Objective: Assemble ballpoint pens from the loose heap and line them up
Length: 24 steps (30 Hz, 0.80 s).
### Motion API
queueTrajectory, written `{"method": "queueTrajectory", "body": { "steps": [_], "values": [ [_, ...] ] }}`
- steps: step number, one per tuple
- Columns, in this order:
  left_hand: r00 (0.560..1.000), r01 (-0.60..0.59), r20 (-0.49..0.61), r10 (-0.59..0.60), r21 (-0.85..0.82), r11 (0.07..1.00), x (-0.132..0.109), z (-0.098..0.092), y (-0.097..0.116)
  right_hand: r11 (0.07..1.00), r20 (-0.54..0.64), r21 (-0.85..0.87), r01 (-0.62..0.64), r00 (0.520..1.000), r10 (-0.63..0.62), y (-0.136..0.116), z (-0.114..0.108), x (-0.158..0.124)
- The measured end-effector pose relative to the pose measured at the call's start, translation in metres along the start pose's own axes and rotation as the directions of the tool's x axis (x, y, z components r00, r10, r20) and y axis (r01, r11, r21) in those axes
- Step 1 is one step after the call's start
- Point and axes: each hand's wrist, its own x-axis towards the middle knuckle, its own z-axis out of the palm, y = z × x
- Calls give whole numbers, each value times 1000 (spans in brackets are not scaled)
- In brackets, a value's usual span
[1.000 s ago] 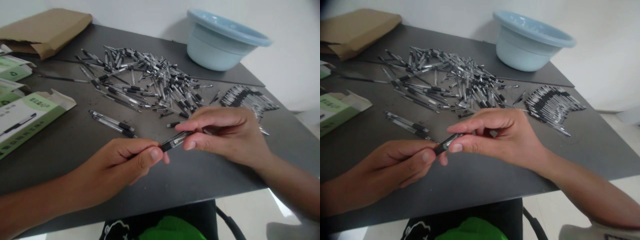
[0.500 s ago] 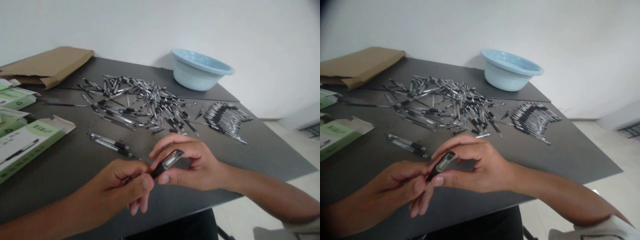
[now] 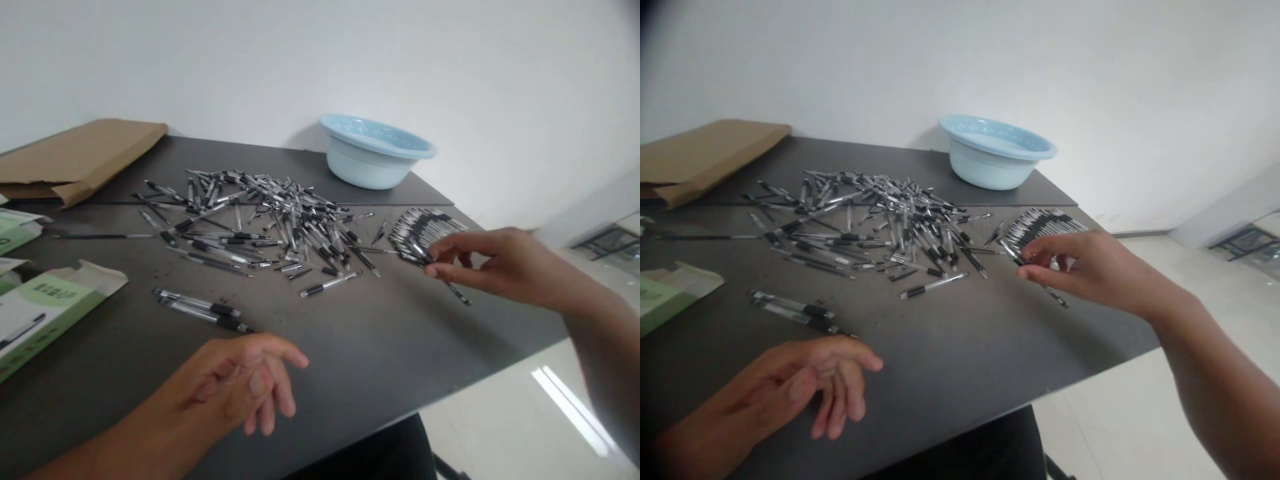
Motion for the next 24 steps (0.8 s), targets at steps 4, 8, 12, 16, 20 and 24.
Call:
{"method": "queueTrajectory", "body": {
  "steps": [4, 8, 12, 16, 20, 24],
  "values": [
    [1000, -13, 11, 13, 46, 999, -2, -2, -2, 949, 81, -314, -6, 996, 33, 54, 10, -22],
    [999, -17, 39, 13, 93, 995, -3, -7, -2, 928, 55, -371, -17, 998, 40, 80, 25, -29],
    [996, -35, 88, 24, 127, 991, -4, -8, 3, 921, 20, -389, 14, 1000, -7, 83, 38, -27],
    [1000, 5, -13, -3, 140, 990, -6, 1, 10, 922, -20, -385, 31, 999, -41, 80, 46, -25],
    [997, 40, -69, -28, 176, 984, -9, 3, 7, 929, -56, -364, 62, 995, -88, 81, 49, -26],
    [995, 34, -94, -13, 219, 975, -12, 1, 1, 936, -114, -346, 55, 988, -101, 80, 49, -30]
  ]
}}
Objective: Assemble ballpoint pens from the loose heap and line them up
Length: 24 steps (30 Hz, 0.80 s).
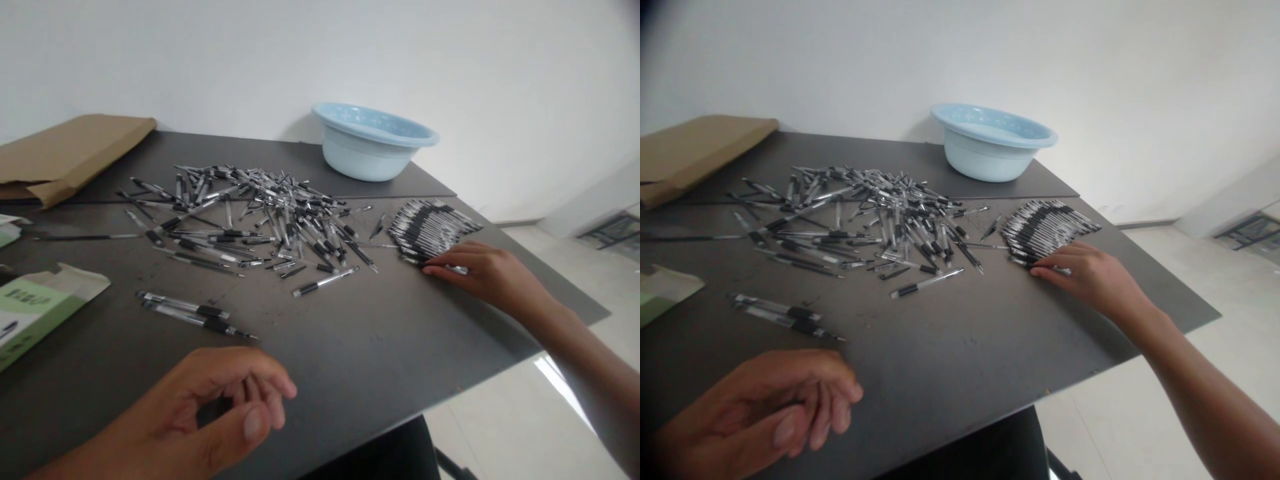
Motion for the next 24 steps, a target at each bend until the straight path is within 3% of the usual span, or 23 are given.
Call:
{"method": "queueTrajectory", "body": {
  "steps": [15, 24],
  "values": [
    [1000, 12, -19, -12, 18, 1000, -1, 2, 6, 990, -26, 74, -123, 992, 125, -6, -12, -22],
    [1000, -18, -11, 18, 17, 1000, -1, 5, 11, 978, -71, 90, -188, 978, 195, -8, -5, -28]
  ]
}}
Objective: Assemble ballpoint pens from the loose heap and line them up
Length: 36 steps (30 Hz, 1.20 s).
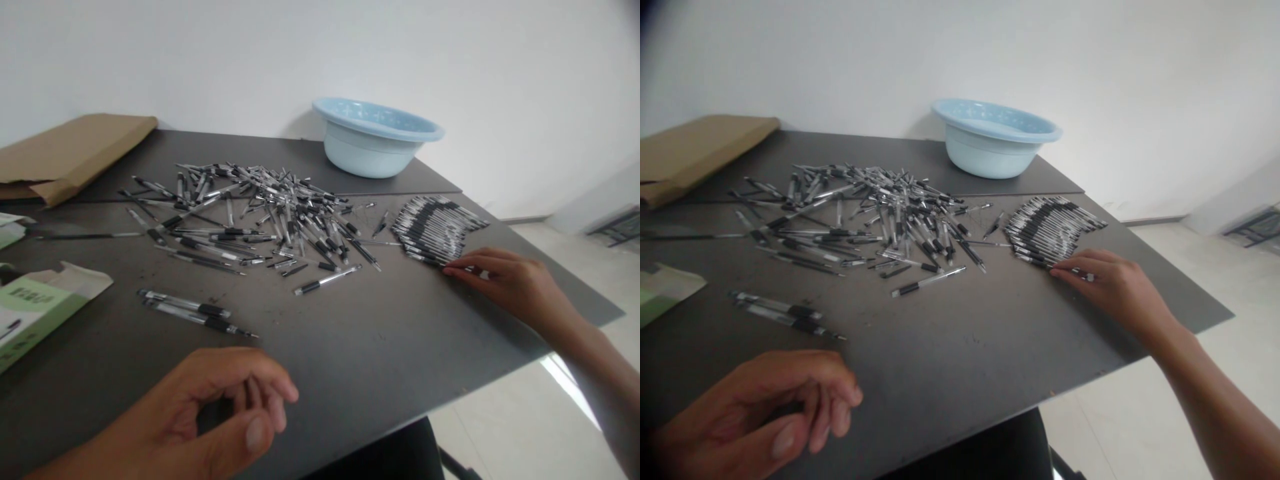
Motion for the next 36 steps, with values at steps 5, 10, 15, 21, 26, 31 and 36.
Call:
{"method": "queueTrajectory", "body": {
  "steps": [5, 10, 15, 21, 26, 31, 36],
  "values": [
    [1000, -10, 20, 10, 7, 1000, 0, 1, 2, 998, -77, 63, -3, 997, 8, 2, 1, 0],
    [992, -60, 112, 53, 59, 996, 5, -5, 3, 977, -99, 67, 203, 976, -196, -34, -7, 26],
    [989, -82, 130, 73, 60, 995, 9, -7, 12, 903, 86, 127, 411, 902, -423, -94, -6, 82],
    [987, -92, 139, 76, 107, 990, 10, -5, 23, 842, 364, 291, 454, 762, -536, -131, 12, 128],
    [985, -111, 147, 93, 117, 987, 12, -4, 25, 808, 295, 369, 459, 767, -570, -143, 31, 124],
    [983, -116, 158, 98, 111, 987, 12, -4, 26, 812, 292, 347, 470, 768, -570, -139, 40, 118],
    [985, -94, 155, 70, 150, 984, 11, -4, 30, 827, 312, 338, 449, 776, -548, -141, 39, 115]
  ]
}}
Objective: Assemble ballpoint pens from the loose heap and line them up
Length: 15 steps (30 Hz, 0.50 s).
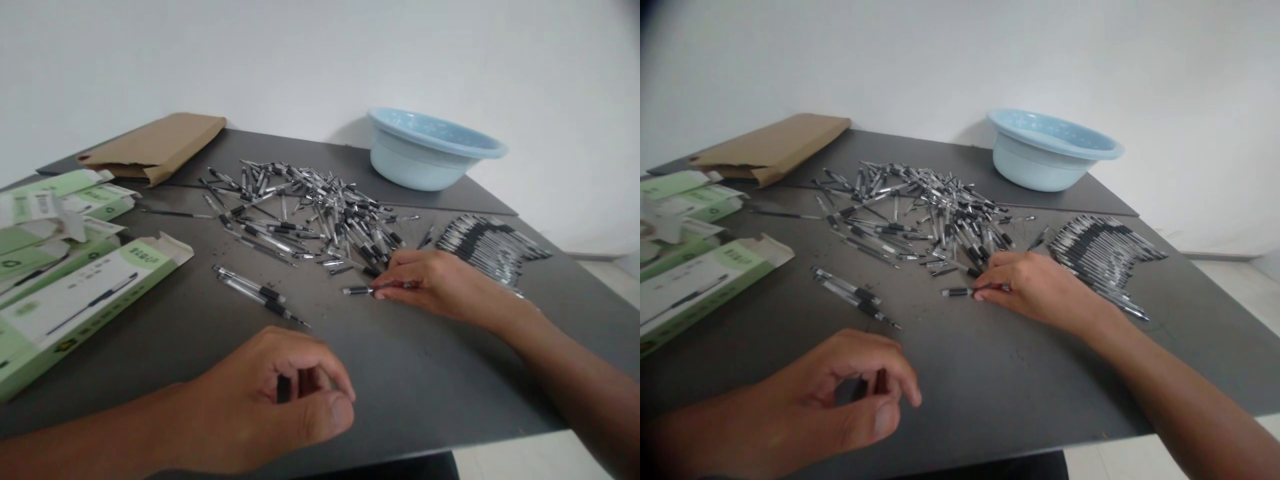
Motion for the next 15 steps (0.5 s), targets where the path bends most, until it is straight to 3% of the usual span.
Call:
{"method": "queueTrajectory", "body": {
  "steps": [4, 7, 9, 12, 15],
  "values": [
    [999, 20, -26, -21, -30, 999, 3, 3, -4, 999, -123, 22, 27, 992, -25, -12, 1, -2],
    [994, 69, -65, -83, -182, 981, 4, 9, -14, 979, -339, 179, 102, 940, -36, -31, 8, -5],
    [987, 42, -135, -85, -291, 956, 4, 13, -21, 935, -429, 311, 171, 903, -23, -47, 17, -5],
    [964, -61, -261, -43, -379, 923, 4, 16, -28, 838, -439, 493, 235, 898, 7, -70, 32, -3],
    [943, -187, -324, 79, -319, 929, 3, 16, -31, 742, -420, 623, 246, 906, 52, -84, 43, -1]
  ]
}}
